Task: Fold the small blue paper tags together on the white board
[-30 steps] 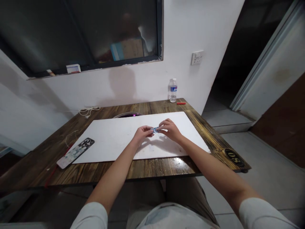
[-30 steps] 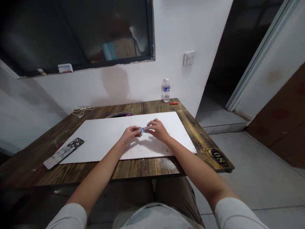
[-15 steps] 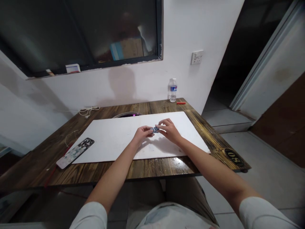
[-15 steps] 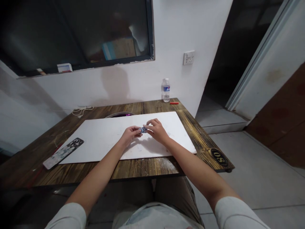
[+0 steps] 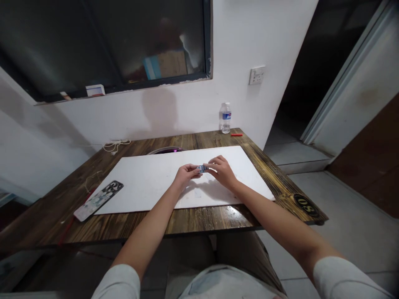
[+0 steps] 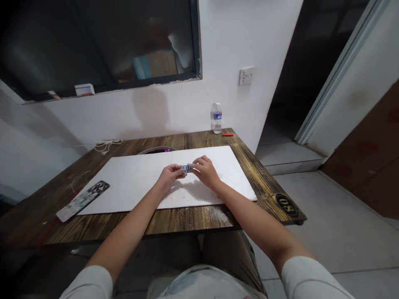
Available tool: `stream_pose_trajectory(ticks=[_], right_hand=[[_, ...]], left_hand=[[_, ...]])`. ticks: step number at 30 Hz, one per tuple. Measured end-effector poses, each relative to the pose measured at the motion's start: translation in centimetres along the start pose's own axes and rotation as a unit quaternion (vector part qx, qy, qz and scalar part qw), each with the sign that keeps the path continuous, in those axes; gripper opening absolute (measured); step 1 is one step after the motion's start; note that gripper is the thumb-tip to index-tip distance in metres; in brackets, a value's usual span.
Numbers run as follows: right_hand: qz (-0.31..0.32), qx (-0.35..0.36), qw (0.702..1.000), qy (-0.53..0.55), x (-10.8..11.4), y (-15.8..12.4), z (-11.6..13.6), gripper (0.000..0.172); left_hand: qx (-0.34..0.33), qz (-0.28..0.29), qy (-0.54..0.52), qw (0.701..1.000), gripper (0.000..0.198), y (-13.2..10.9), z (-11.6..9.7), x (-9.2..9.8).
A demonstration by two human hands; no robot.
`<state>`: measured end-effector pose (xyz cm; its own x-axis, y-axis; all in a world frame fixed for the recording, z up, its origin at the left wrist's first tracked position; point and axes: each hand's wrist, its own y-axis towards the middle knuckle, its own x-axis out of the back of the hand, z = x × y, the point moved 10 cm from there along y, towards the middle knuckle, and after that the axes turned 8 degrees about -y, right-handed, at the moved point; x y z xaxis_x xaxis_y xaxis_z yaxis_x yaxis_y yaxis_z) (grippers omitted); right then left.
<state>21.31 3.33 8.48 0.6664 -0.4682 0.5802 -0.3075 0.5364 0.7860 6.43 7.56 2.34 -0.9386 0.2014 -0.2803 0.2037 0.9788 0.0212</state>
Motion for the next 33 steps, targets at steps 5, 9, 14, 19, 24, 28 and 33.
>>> stream_pose_trajectory(ticks=[5,9,14,19,24,28,33], right_hand=[[0.008,-0.001,1.0,0.006,-0.1,0.0,-0.2,0.02],[0.011,0.006,1.0,0.015,0.0,0.0,-0.1,0.019],[0.002,0.019,0.998,0.052,0.1,0.0,0.3,0.019],[0.014,0.048,0.996,0.072,-0.1,0.0,1.1,0.019],[0.05,0.03,0.998,0.029,-0.6,0.1,0.9,0.02],[0.066,0.016,0.998,0.012,-0.8,-0.1,0.6,0.041],[0.13,-0.073,0.989,0.011,-2.3,-0.6,-1.5,0.072]], left_hand=[[-0.002,0.003,-0.002,1.0,0.05,-0.1,-0.2,-0.1],[-0.003,0.008,-0.005,1.0,0.05,-0.2,-0.4,-0.4],[0.001,0.018,-0.008,1.0,0.05,-0.3,-0.4,-0.6],[-0.001,0.033,0.0,0.999,0.047,-0.2,-0.3,-0.6],[-0.004,0.024,0.011,1.0,0.044,-0.3,-0.4,-0.5],[-0.017,-0.023,0.001,1.0,0.045,-0.1,-0.6,0.4],[-0.045,-0.088,-0.008,0.995,0.04,0.2,-1.2,2.3]])
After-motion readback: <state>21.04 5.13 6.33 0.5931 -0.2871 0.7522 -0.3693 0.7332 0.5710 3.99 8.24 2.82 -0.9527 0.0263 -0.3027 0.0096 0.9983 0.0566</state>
